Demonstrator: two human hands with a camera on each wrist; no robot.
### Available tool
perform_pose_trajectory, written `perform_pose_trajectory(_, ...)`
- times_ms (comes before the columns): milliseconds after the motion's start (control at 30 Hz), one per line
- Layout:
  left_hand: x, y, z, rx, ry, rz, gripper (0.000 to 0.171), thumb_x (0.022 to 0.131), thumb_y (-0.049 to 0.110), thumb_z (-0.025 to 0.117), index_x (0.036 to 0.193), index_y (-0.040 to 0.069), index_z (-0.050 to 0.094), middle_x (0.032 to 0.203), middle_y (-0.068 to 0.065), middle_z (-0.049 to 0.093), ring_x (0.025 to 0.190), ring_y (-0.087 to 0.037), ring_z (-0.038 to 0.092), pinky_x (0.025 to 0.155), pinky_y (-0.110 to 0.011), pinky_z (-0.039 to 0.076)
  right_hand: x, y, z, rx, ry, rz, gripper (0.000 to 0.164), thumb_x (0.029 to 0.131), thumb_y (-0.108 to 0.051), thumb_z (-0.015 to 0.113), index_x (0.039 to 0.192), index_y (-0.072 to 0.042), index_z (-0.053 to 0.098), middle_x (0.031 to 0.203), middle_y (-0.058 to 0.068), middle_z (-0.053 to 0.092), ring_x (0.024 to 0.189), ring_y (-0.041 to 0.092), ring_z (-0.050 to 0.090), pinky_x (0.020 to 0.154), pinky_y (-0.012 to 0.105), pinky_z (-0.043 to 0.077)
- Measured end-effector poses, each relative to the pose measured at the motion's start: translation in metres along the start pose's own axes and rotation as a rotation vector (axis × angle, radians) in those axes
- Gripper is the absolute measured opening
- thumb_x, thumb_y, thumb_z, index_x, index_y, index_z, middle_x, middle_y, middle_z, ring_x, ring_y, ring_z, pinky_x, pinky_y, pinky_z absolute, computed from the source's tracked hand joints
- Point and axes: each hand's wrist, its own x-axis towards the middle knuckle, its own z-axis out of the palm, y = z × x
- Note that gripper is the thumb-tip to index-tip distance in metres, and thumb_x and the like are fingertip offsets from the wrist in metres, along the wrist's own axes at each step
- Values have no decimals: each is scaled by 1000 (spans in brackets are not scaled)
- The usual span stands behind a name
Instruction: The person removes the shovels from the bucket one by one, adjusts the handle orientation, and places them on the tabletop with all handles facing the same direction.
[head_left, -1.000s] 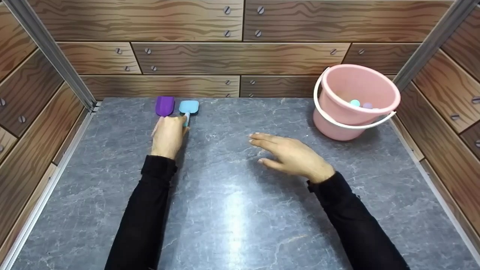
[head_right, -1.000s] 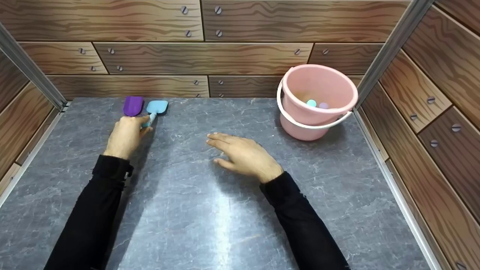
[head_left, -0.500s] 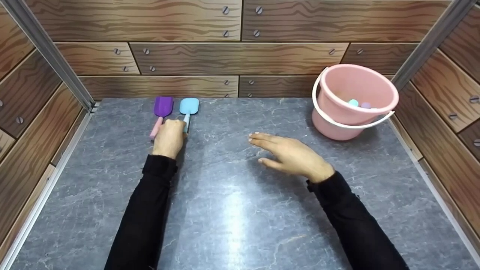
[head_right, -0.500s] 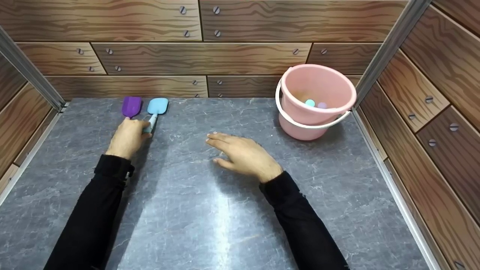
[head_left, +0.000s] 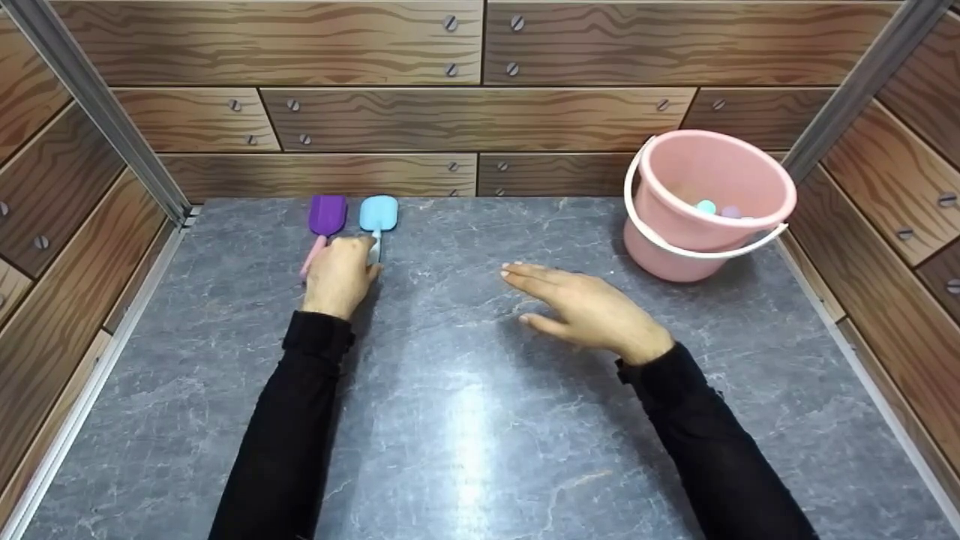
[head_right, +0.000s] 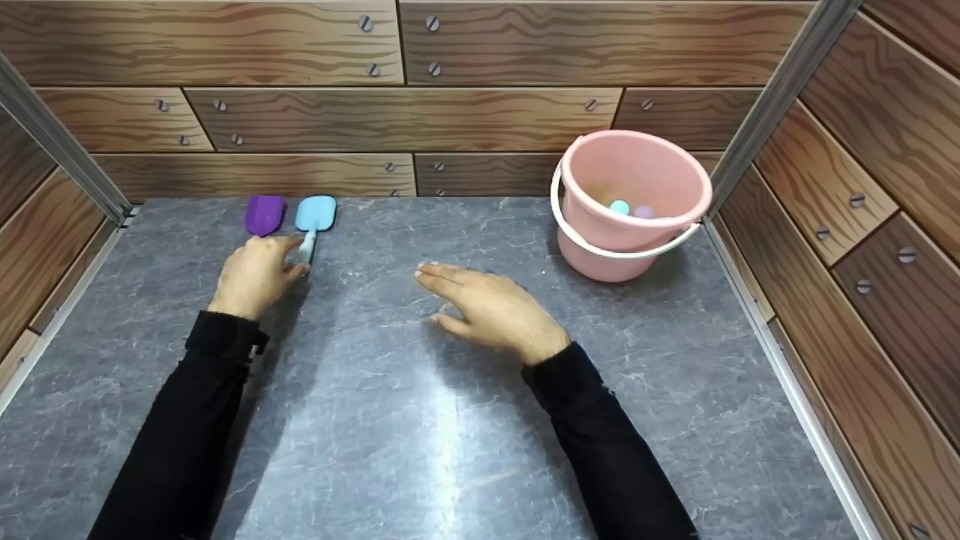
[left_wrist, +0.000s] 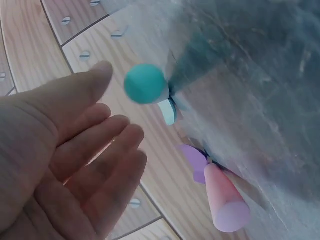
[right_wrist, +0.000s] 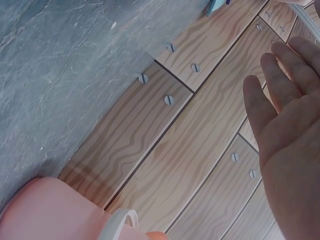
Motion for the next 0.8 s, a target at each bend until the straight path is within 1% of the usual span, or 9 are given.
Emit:
perform_pose_trajectory(67, 1, 3, -1, 31, 4, 5, 38, 101, 18, 93, 134, 2, 82, 124, -25, 88, 110, -47, 87, 88, -67, 71, -1, 0, -1, -6, 7, 1, 70, 118, -40, 71, 180, -14, 49, 185, 10, 52, 168, 35, 57, 138, 59, 51)
perform_pose_trajectory(133, 2, 6, -2, 27, 19, 14, 41, 103, 20, 91, 138, 2, 80, 130, -24, 87, 115, -46, 86, 90, -66, 70, -2, 1, -3, -10, 14, 7, 71, 118, -39, 72, 180, -14, 49, 185, 10, 52, 168, 35, 57, 137, 59, 51)
perform_pose_trajectory(200, 2, 9, -4, -8, 33, 28, 45, 105, 20, 88, 144, 1, 77, 141, -24, 84, 126, -45, 84, 99, -64, 71, -2, 2, -4, -20, 26, 12, 70, 117, -37, 73, 179, -14, 50, 185, 10, 53, 168, 35, 58, 137, 59, 52)
perform_pose_trajectory(267, 3, 12, -6, -41, 50, 52, 49, 107, 20, 85, 149, -2, 74, 151, -25, 79, 138, -46, 79, 112, -62, 68, -3, 4, -6, -38, 45, 15, 69, 116, -36, 74, 178, -14, 52, 184, 9, 54, 167, 35, 59, 136, 59, 53)
perform_pose_trajectory(300, 4, 14, -7, -59, 54, 61, 52, 107, 20, 84, 153, -3, 72, 157, -26, 75, 145, -46, 75, 121, -61, 64, -3, 5, -7, -46, 56, 16, 69, 116, -35, 75, 177, -14, 54, 183, 9, 55, 166, 35, 60, 135, 59, 54)
perform_pose_trajectory(367, 4, 17, -10, -72, 52, 78, 60, 110, 24, 80, 160, -4, 66, 168, -26, 67, 156, -47, 66, 133, -59, 55, -3, 6, -8, -66, 80, 20, 67, 115, -35, 76, 176, -14, 56, 182, 9, 57, 165, 35, 61, 133, 60, 56)
perform_pose_trajectory(433, 5, 20, -11, -77, 56, 98, 64, 112, 28, 78, 165, -4, 61, 173, -26, 62, 163, -47, 60, 139, -60, 49, -3, 6, -10, -86, 104, 29, 67, 115, -36, 77, 175, -14, 57, 181, 9, 59, 163, 35, 63, 132, 60, 57)
perform_pose_trajectory(567, 5, 25, -13, -90, 73, 139, 68, 116, 35, 71, 171, -1, 56, 181, -23, 55, 171, -43, 52, 144, -61, 42, -4, 7, -12, -115, 151, 49, 67, 114, -36, 79, 174, -13, 59, 178, 11, 62, 161, 37, 65, 132, 61, 57)
perform_pose_trajectory(800, 3, 37, -17, -65, 84, 212, 68, 118, 40, 64, 175, 5, 53, 185, -15, 51, 176, -36, 46, 147, -59, 37, -6, 10, -16, -150, 218, 104, 65, 113, -38, 80, 171, -16, 62, 176, 10, 65, 161, 35, 65, 131, 60, 59)
